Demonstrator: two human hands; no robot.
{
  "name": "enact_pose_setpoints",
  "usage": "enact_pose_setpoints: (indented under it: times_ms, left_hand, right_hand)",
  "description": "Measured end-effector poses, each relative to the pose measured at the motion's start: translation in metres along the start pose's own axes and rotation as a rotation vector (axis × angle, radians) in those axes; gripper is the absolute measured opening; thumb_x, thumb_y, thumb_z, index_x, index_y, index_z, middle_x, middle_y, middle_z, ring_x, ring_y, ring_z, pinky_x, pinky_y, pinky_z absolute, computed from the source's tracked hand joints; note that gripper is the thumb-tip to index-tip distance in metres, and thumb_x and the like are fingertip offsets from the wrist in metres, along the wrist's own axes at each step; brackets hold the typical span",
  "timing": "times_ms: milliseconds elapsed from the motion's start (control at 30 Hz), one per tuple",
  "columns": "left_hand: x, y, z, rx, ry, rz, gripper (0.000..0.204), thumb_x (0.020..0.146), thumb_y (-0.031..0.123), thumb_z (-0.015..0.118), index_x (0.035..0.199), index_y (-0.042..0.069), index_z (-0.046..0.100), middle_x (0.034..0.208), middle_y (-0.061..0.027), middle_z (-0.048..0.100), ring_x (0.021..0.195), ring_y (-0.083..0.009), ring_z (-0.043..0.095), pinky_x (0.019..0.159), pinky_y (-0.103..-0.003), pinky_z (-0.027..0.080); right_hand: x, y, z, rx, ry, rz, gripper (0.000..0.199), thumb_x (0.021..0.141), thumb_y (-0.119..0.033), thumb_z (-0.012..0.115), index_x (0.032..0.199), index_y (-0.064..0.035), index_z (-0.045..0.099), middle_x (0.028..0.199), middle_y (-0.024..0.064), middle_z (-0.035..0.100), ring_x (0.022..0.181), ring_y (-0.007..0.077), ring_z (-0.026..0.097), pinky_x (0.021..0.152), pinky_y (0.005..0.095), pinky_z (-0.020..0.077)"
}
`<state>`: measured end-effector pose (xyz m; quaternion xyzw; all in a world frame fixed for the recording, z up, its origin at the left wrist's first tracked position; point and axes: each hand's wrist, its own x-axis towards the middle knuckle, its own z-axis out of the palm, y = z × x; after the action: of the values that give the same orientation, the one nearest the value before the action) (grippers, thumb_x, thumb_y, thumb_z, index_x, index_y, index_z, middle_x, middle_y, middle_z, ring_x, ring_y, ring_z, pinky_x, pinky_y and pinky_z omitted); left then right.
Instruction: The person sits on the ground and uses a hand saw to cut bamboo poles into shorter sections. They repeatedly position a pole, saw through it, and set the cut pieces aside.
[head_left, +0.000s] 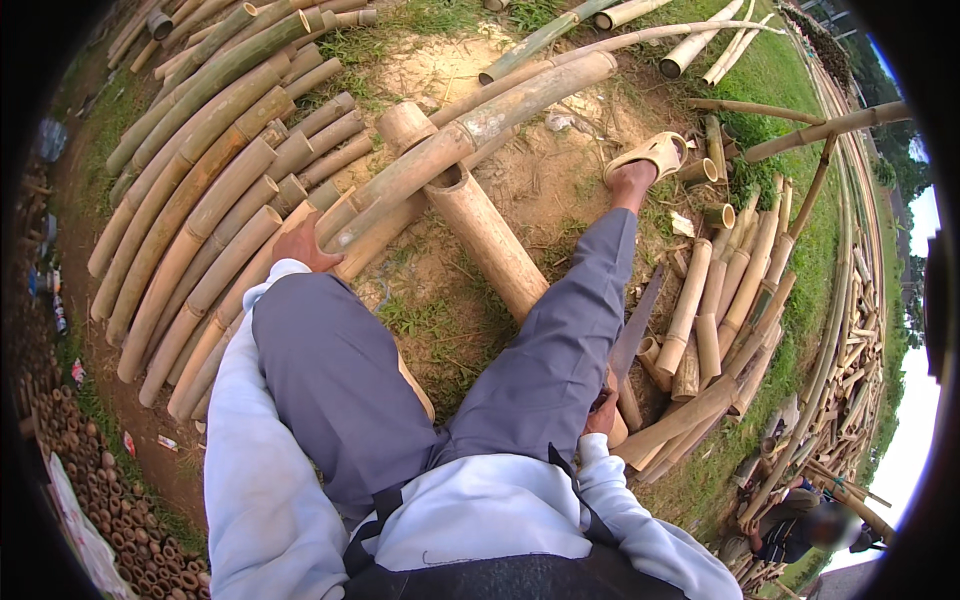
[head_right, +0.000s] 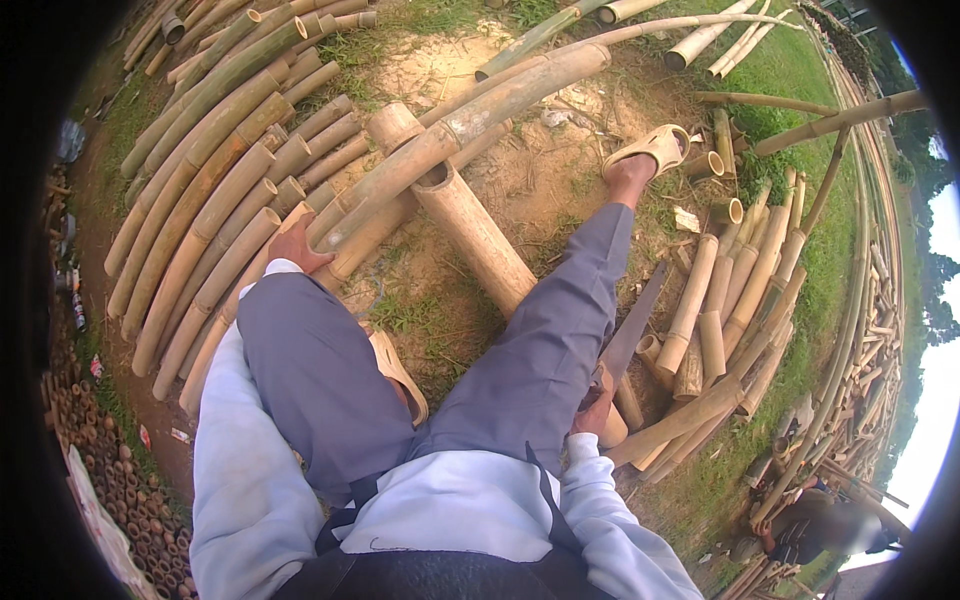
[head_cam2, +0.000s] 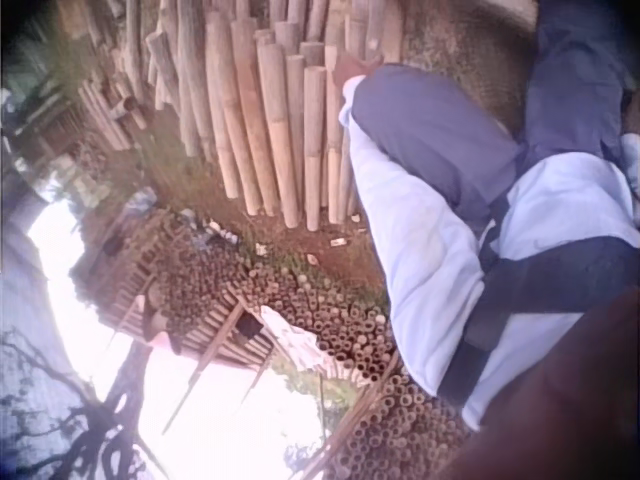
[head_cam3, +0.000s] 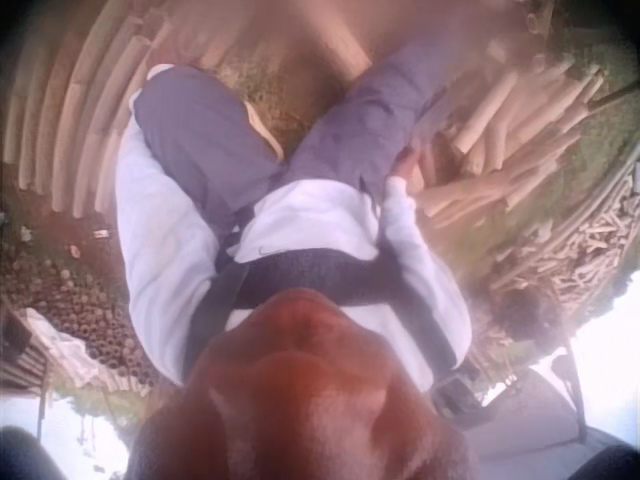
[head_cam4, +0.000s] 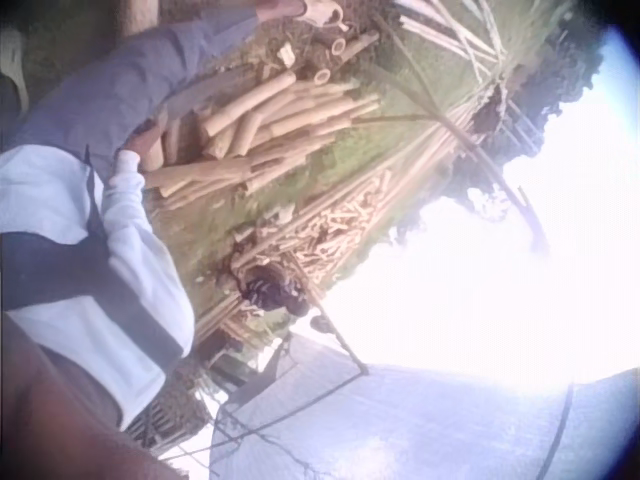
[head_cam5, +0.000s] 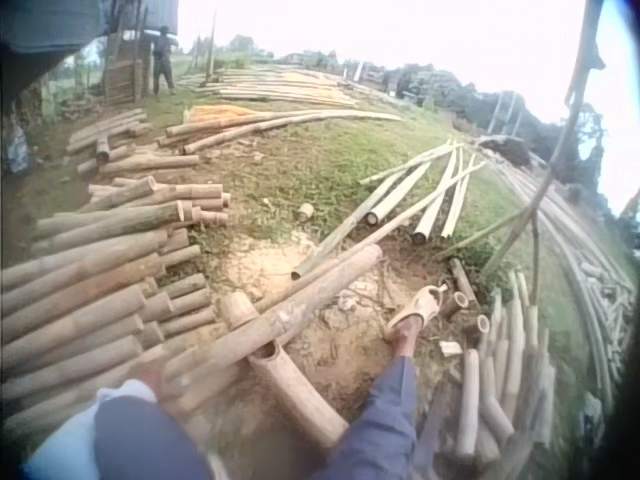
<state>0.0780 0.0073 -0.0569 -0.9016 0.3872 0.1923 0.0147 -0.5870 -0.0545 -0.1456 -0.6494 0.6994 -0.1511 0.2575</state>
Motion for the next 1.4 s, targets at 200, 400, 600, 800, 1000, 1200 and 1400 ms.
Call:
enact_pose_setpoints:
  times_ms: [200, 400, 600, 800, 1000, 1200, 1400]
  left_hand:
    - [0.004, -0.004, 0.004, 0.028, -0.041, 0.011, 0.099, 0.067, 0.055, 0.085, 0.149, 0.021, 0.043, 0.120, -0.0150, 0.071, 0.109, -0.0340, 0.069, 0.092, -0.047, 0.056]
    - [-0.007, -0.012, -0.002, 0.002, 0.045, 0.068, 0.088, 0.067, 0.051, 0.085, 0.141, 0.015, 0.053, 0.119, -0.0171, 0.071, 0.107, -0.0356, 0.069, 0.092, -0.046, 0.055]
    - [0.000, -0.010, 0.006, -0.023, 0.083, 0.114, 0.088, 0.066, 0.049, 0.085, 0.141, 0.015, 0.053, 0.121, -0.0182, 0.069, 0.111, -0.0381, 0.066, 0.097, -0.047, 0.052]
    - [-0.005, -0.015, 0.010, -0.071, 0.124, 0.137, 0.083, 0.066, 0.048, 0.085, 0.137, 0.014, 0.057, 0.119, -0.0181, 0.069, 0.109, -0.0383, 0.066, 0.096, -0.046, 0.051]
    - [-0.008, -0.011, 0.006, -0.028, 0.136, 0.145, 0.079, 0.066, 0.049, 0.085, 0.132, 0.012, 0.059, 0.112, -0.0157, 0.070, 0.104, -0.0378, 0.067, 0.091, -0.047, 0.053]
    - [-0.013, -0.009, 0.003, -0.037, 0.129, 0.148, 0.076, 0.067, 0.047, 0.084, 0.129, 0.011, 0.059, 0.109, -0.0169, 0.070, 0.101, -0.0384, 0.067, 0.088, -0.048, 0.053]
    - [-0.018, -0.006, -0.008, -0.066, 0.096, 0.142, 0.073, 0.070, 0.044, 0.084, 0.129, 0.011, 0.059, 0.116, -0.0150, 0.069, 0.107, -0.0356, 0.066, 0.095, -0.046, 0.052]
  right_hand:
    - [-0.006, -0.008, -0.012, -0.161, -0.045, -0.159, 0.045, 0.088, -0.027, 0.075, 0.125, -0.0044, 0.061, 0.117, 0.0223, 0.069, 0.105, 0.0391, 0.067, 0.086, 0.0464, 0.0513]
    - [-0.006, -0.101, -0.088, 0.342, 0.373, -0.034, 0.020, 0.094, -0.013, 0.072, 0.105, 0.0013, 0.065, 0.088, 0.0085, 0.067, 0.080, 0.0189, 0.061, 0.077, 0.0349, 0.0505]
    - [-0.033, -0.199, -0.147, 0.431, 0.153, -0.321, 0.012, 0.092, -0.005, 0.071, 0.098, 0.0014, 0.064, 0.081, 0.0051, 0.063, 0.074, 0.0131, 0.058, 0.072, 0.0306, 0.0487]
    - [0.004, -0.338, -0.076, 0.557, -0.292, -0.540, 0.017, 0.089, -0.005, 0.075, 0.102, 0.0037, 0.067, 0.070, 0.0040, 0.063, 0.062, 0.0106, 0.059, 0.059, 0.0257, 0.0466]
    - [0.013, -0.381, 0.028, 0.581, -0.497, -0.617, 0.021, 0.091, -0.010, 0.076, 0.105, 0.0028, 0.068, 0.078, 0.0026, 0.065, 0.067, 0.0097, 0.059, 0.063, 0.0253, 0.0474]
    - [0.010, -0.374, 0.038, 0.431, -0.545, -0.706, 0.019, 0.089, -0.009, 0.077, 0.101, 0.0028, 0.068, 0.075, 0.0012, 0.065, 0.066, 0.0094, 0.058, 0.064, 0.0257, 0.0479]
    - [0.007, -0.373, 0.031, 0.428, -0.651, -0.722, 0.014, 0.089, -0.007, 0.075, 0.097, 0.0011, 0.066, 0.070, 0.0067, 0.062, 0.059, 0.0129, 0.057, 0.058, 0.0291, 0.0460]
